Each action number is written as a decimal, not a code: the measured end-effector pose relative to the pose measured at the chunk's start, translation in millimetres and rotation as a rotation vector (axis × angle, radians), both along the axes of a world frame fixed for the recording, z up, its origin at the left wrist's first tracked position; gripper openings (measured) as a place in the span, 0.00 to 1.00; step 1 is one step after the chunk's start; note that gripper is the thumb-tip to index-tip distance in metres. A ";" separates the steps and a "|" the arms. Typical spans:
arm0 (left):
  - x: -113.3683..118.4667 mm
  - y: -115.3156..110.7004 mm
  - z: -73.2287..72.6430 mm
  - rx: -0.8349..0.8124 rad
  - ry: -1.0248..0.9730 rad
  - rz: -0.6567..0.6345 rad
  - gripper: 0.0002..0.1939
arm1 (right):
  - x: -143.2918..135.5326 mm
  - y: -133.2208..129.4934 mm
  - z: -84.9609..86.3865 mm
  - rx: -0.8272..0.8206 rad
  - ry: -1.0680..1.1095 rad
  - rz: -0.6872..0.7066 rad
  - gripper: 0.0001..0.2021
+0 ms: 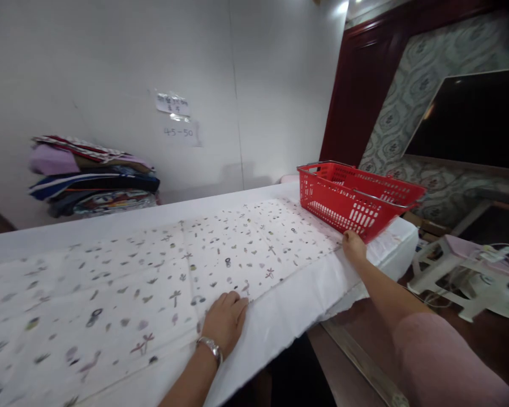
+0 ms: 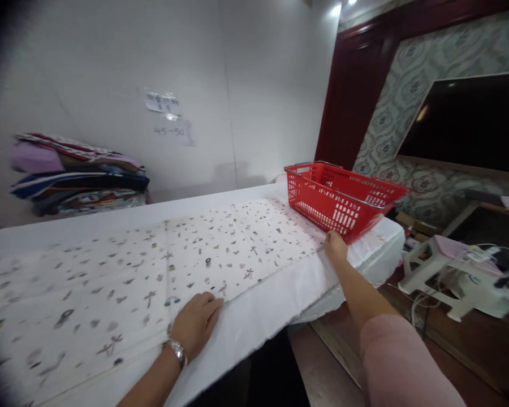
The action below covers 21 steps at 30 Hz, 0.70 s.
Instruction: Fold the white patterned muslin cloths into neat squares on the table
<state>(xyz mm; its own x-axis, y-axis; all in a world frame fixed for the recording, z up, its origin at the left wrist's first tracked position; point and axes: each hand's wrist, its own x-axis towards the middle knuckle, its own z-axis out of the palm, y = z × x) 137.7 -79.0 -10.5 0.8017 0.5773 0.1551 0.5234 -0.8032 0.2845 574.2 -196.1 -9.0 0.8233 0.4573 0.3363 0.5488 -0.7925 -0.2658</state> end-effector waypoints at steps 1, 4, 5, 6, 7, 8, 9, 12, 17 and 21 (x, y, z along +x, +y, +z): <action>0.1 -1.1 1.2 -0.004 0.001 -0.003 0.15 | -2.2 2.8 -2.1 0.025 -0.033 0.085 0.14; 0.1 -4.5 5.2 -0.012 0.020 -0.005 0.13 | -2.1 9.8 -15.7 0.040 -0.092 0.406 0.14; -0.1 -5.4 6.2 -0.012 0.023 -0.003 0.13 | 0.3 11.1 -21.3 0.025 -0.087 0.476 0.14; -0.3 -6.3 6.8 -0.010 0.022 -0.001 0.13 | 3.4 12.2 -26.3 0.006 -0.073 0.500 0.14; -0.6 -7.0 7.1 -0.007 0.017 -0.001 0.13 | 6.7 13.1 -30.2 -0.013 -0.058 0.494 0.14; -0.9 -7.5 7.0 -0.003 0.010 -0.003 0.13 | 9.5 14.3 -32.6 -0.034 -0.049 0.468 0.14; -1.1 -7.9 6.6 0.002 0.002 -0.004 0.13 | 11.2 16.0 -33.4 -0.058 -0.044 0.435 0.14; -0.9 -8.4 4.7 0.017 -0.018 -0.002 0.13 | 4.9 24.5 -29.6 -0.114 -0.062 0.399 0.15; -4.6 -10.6 2.9 0.014 -0.040 -0.014 0.10 | -23.3 34.7 -38.3 -0.099 -0.088 0.578 0.19; -29.0 -12.4 0.6 0.021 -0.080 -0.009 0.09 | -12.0 29.3 -62.8 -0.048 -0.011 0.632 0.22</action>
<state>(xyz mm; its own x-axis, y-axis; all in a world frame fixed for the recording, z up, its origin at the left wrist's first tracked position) 108.7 -91.5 -9.9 0.7915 0.5657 0.2311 0.4919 -0.8142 0.3083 562.2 -166.8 -71.7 0.3859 0.8689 0.3101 0.9173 -0.3255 -0.2293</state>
